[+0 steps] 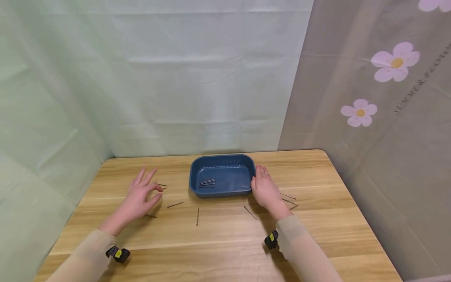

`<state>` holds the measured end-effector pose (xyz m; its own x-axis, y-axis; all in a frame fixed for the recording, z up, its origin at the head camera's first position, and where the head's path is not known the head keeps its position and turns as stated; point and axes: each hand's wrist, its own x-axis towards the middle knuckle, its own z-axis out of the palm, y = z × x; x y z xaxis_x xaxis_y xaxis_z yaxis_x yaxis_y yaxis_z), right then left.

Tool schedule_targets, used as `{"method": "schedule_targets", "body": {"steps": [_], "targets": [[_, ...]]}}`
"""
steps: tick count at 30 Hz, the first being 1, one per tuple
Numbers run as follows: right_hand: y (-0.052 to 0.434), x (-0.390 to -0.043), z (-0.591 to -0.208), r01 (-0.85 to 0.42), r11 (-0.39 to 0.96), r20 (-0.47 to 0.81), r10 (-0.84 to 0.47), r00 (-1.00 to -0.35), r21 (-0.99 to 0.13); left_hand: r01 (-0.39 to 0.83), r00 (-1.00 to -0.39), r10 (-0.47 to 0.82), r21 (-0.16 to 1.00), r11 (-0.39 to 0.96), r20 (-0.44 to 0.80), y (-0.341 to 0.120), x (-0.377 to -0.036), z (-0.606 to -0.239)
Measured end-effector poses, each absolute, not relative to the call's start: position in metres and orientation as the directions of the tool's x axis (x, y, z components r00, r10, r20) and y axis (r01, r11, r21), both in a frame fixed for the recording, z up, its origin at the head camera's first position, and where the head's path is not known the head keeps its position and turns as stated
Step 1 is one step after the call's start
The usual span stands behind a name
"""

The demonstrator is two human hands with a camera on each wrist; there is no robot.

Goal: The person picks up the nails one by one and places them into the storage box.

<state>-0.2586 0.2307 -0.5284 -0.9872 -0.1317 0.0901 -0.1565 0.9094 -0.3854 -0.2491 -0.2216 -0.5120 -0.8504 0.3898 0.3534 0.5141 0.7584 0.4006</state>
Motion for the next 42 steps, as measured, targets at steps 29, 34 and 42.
{"method": "schedule_targets", "body": {"steps": [29, 34, 42], "targets": [[0.23, -0.26, -0.531, -0.167, 0.897, 0.104, -0.136, -0.985, -0.408, 0.466, -0.885, 0.416, 0.386, 0.796, 0.211, -0.277, -0.214, -0.543], [0.23, -0.26, -0.531, -0.165, 0.898, 0.104, -0.134, -0.986, -0.408, 0.46, -0.888, 0.414, 0.391, 0.797, 0.2, -0.278, -0.216, -0.543], [0.232, -0.26, -0.531, -0.155, 0.897, 0.097, -0.126, -0.987, -0.414, 0.453, -0.891, 0.418, 0.373, 0.81, 0.174, -0.277, -0.219, -0.542]]}}
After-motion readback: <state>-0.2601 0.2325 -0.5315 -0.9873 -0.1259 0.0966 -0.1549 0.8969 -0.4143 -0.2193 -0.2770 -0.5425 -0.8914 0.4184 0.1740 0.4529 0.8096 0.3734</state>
